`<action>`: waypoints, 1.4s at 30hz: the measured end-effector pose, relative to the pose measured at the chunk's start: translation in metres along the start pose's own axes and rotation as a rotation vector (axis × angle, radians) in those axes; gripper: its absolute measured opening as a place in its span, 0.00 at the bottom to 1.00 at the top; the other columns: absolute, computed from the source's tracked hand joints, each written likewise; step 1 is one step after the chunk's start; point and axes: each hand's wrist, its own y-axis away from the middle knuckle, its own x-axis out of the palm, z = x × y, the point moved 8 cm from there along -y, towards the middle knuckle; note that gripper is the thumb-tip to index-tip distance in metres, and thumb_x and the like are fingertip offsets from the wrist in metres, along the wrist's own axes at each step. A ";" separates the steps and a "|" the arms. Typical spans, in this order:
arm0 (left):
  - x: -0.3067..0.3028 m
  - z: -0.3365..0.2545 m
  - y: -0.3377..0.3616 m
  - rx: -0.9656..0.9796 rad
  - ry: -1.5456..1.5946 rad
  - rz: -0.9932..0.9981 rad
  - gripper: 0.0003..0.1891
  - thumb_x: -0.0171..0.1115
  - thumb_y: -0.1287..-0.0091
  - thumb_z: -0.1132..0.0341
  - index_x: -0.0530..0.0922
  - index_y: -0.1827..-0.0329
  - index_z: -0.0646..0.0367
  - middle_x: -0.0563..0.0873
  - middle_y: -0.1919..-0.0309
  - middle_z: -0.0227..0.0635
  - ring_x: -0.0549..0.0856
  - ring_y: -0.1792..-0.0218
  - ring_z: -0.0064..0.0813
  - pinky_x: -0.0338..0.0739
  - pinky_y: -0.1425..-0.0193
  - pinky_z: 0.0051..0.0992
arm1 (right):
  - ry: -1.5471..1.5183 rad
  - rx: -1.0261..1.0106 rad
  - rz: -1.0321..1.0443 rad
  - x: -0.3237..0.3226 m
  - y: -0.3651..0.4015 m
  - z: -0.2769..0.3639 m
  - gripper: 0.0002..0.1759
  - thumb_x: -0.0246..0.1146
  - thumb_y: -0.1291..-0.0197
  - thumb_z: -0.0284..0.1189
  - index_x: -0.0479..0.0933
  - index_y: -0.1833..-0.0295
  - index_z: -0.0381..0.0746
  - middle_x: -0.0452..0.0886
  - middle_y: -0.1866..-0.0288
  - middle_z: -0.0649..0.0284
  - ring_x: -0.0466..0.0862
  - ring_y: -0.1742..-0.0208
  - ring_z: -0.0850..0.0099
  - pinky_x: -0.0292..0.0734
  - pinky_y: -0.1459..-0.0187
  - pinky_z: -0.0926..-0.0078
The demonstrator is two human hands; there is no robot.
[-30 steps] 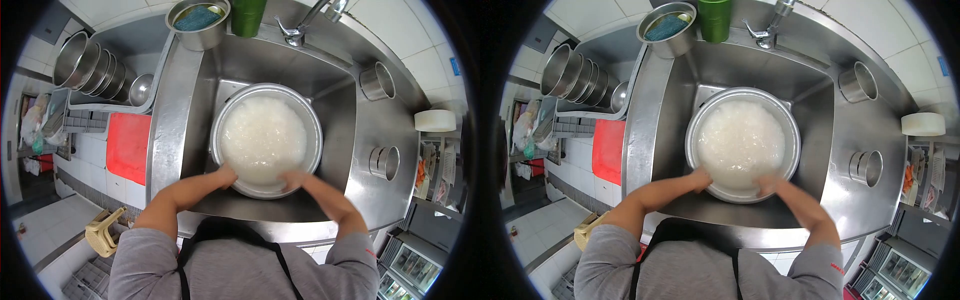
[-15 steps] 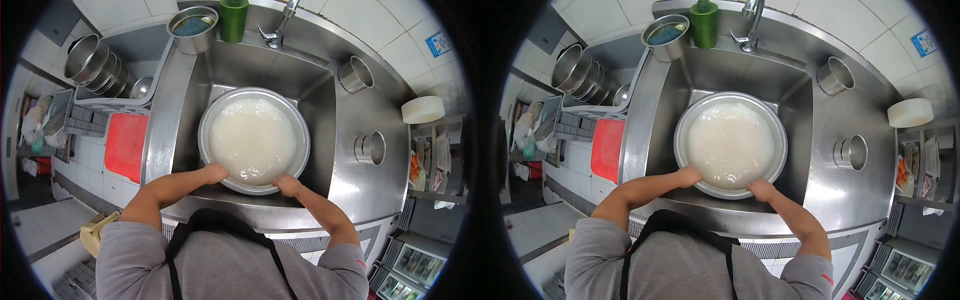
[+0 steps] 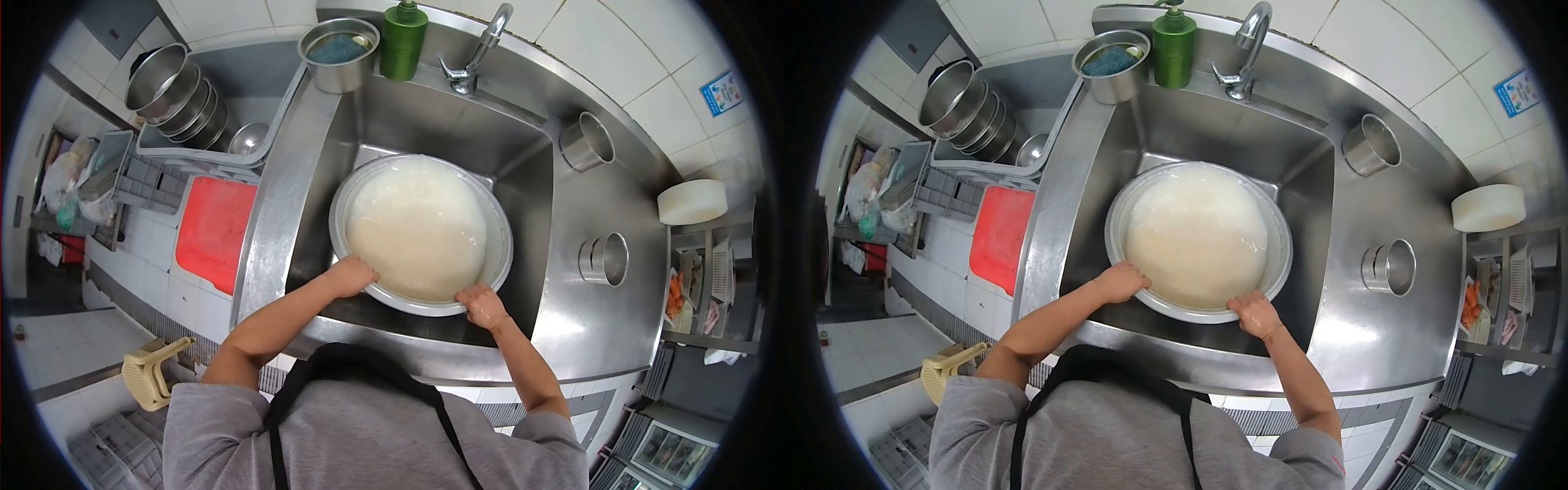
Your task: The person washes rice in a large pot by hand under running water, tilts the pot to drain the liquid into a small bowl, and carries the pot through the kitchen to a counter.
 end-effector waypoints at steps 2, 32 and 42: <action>-0.013 0.002 -0.004 0.008 0.004 -0.020 0.11 0.57 0.56 0.74 0.75 0.66 0.56 0.81 0.72 0.38 0.80 0.64 0.36 0.70 0.55 0.33 | 0.027 0.012 -0.064 -0.011 -0.002 -0.005 0.15 0.59 0.69 0.21 0.70 0.68 0.44 0.75 0.73 0.66 0.76 0.65 0.67 0.68 0.61 0.70; -0.082 0.035 -0.029 -0.058 0.074 0.006 0.19 0.56 0.58 0.77 0.73 0.59 0.56 0.80 0.75 0.45 0.80 0.68 0.43 0.73 0.63 0.38 | 0.017 0.111 -0.224 -0.081 -0.041 -0.044 0.13 0.58 0.72 0.19 0.70 0.73 0.42 0.75 0.77 0.61 0.77 0.70 0.63 0.69 0.63 0.68; -0.100 0.044 -0.036 -0.050 0.091 -0.032 0.20 0.56 0.59 0.77 0.73 0.59 0.54 0.80 0.74 0.45 0.80 0.68 0.44 0.73 0.62 0.39 | -0.018 0.150 -0.205 -0.095 -0.053 -0.053 0.12 0.57 0.70 0.18 0.72 0.73 0.41 0.77 0.76 0.60 0.77 0.69 0.62 0.70 0.62 0.68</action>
